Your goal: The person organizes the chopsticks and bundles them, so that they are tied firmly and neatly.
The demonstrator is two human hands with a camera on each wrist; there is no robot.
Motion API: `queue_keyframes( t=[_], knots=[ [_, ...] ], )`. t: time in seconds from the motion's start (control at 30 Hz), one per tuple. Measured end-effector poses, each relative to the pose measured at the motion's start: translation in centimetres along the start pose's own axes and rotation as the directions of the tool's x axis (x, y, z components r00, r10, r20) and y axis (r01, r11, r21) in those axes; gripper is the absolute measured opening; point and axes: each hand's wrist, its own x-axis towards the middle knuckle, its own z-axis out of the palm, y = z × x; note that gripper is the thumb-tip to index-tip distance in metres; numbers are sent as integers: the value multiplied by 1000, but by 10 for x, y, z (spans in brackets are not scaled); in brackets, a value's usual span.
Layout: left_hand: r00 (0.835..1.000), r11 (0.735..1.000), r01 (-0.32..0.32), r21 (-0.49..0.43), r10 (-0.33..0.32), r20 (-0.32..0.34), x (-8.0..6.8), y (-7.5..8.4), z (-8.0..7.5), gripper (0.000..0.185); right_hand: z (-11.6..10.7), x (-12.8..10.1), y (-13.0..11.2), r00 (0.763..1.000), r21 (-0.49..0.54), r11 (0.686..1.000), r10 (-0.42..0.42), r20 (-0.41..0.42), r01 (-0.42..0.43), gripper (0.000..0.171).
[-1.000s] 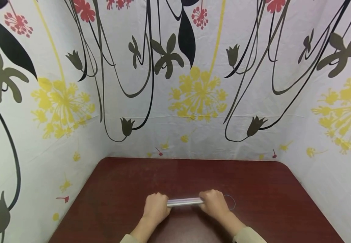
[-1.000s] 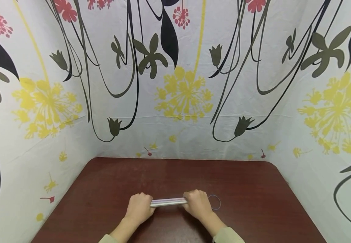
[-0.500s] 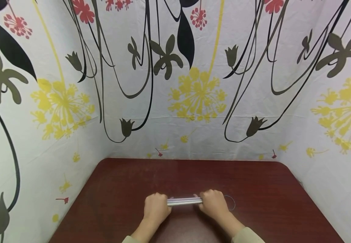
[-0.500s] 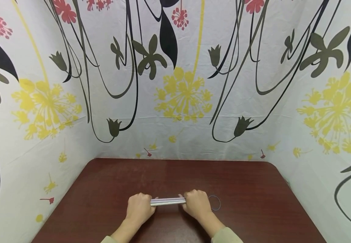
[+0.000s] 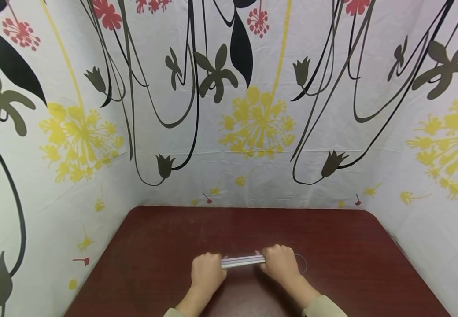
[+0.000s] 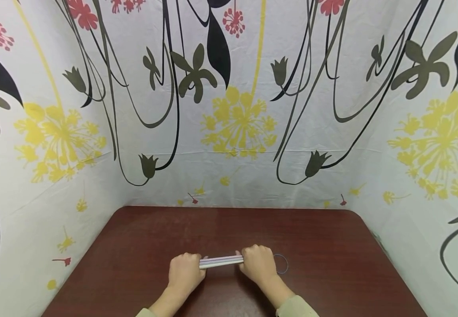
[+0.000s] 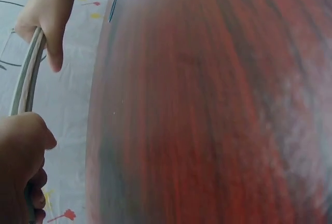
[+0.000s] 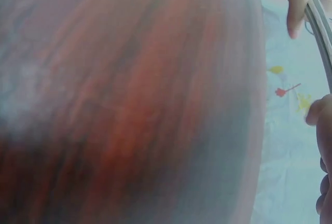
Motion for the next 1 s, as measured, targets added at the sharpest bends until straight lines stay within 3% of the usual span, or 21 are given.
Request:
queue_keyframes(
  t=[0.13,0.23,0.33,0.43,0.47,0.53,0.6,0.67,0.73,0.77,0.87,0.93,1.0],
  knots=[
    [999,1000,5,16,-4,-35,1,-2,-2,37,-3,3,0,1000,19,999,-27,-4,27,42],
    [999,1000,-1,18,2,-43,3,-5,-3,42,-3,4,0,998,69,996,-47,-47,50,55],
    [999,1000,-5,22,6,-36,3,-8,-4,45,-1,4,1,994,179,983,-24,-107,43,56],
    [999,1000,-2,27,3,-35,2,-11,-5,47,0,3,3,986,359,933,82,-143,-26,33],
    [999,1000,-2,29,3,-35,2,-12,-5,48,-1,3,4,981,430,901,132,-144,-58,22],
    [999,1000,-3,26,4,-43,2,-13,-7,49,-4,4,5,968,594,795,228,-106,-122,19],
    [999,1000,-11,19,12,-52,3,-14,-9,48,-8,6,4,960,756,636,276,-37,-154,30],
    [998,1000,-17,10,18,-64,3,-14,-11,47,-13,8,2,964,869,473,265,18,-146,40],
    [997,1000,-23,1,23,-79,5,-14,-13,48,-18,10,1,975,925,357,218,51,-128,48],
    [996,1000,-25,-3,25,-90,5,-14,-13,48,-21,11,1,981,941,320,188,54,-113,51],
    [992,999,-39,-4,38,-119,7,-12,-15,51,-28,14,1,989,951,293,131,61,-97,58],
    [989,998,-61,-10,59,-139,8,-12,-15,51,-31,17,2,986,950,287,142,86,-125,58],
    [982,995,-103,-16,99,-160,8,-11,-16,48,-33,21,3,971,955,240,206,122,-171,55]
  ],
)
